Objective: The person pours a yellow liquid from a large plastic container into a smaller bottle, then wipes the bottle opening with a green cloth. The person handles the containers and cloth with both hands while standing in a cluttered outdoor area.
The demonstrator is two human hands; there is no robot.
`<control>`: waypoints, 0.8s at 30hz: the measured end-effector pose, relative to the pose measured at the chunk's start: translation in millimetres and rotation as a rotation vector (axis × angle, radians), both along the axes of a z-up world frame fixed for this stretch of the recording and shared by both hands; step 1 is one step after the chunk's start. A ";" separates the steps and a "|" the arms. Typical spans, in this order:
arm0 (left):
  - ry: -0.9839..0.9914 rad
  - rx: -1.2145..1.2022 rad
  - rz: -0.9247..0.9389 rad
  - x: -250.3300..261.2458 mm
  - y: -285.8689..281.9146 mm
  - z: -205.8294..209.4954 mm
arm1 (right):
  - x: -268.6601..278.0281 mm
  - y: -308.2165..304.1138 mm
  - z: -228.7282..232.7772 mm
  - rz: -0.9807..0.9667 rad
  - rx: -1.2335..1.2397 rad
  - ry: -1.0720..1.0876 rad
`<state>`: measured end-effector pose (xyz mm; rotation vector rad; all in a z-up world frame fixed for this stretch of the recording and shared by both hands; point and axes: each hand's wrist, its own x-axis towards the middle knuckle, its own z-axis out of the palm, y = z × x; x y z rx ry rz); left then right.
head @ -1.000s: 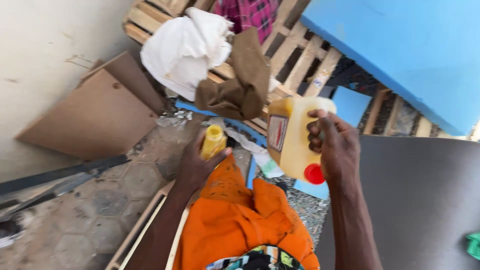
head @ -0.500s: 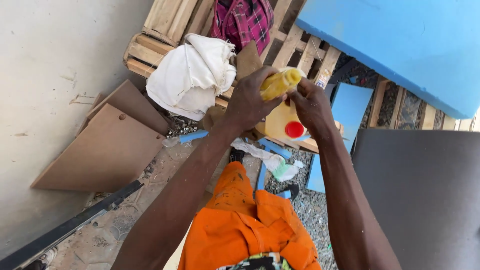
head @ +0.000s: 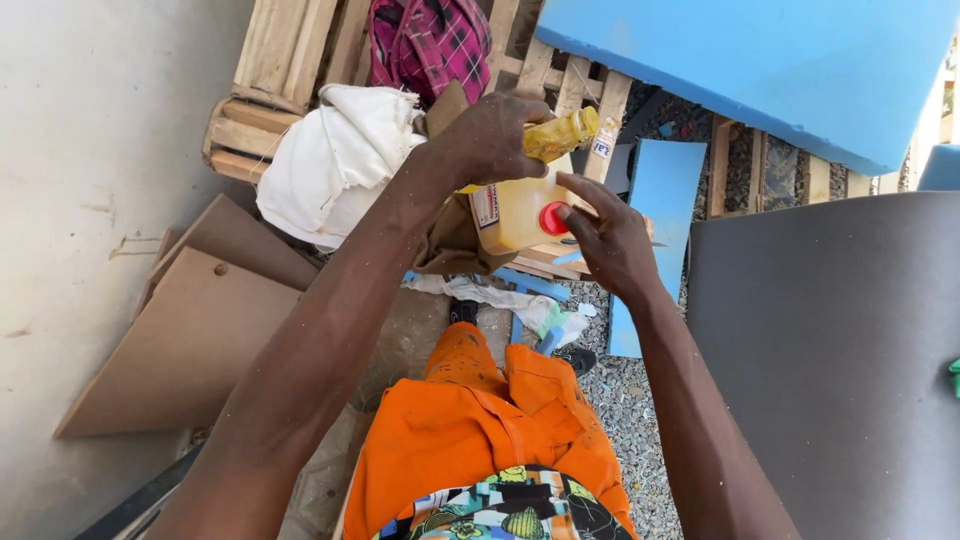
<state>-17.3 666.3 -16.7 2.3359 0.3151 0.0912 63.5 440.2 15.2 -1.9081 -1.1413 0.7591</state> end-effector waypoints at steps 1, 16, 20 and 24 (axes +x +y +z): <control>0.045 0.003 0.012 7.9 1.1 -2.0 | -2.2 -0.8 0.3 -0.029 -0.023 -0.127; -0.046 0.053 0.021 -12.0 -2.8 -6.0 | -45.9 14.8 -48.9 -0.128 -0.330 -0.673; -0.064 0.091 0.027 -9.7 -4.5 -20.2 | -35.5 7.8 -57.7 -0.068 -0.280 -0.670; -0.126 0.106 0.018 -5.6 -3.1 -28.3 | -20.7 3.3 -54.7 0.123 -0.223 -0.712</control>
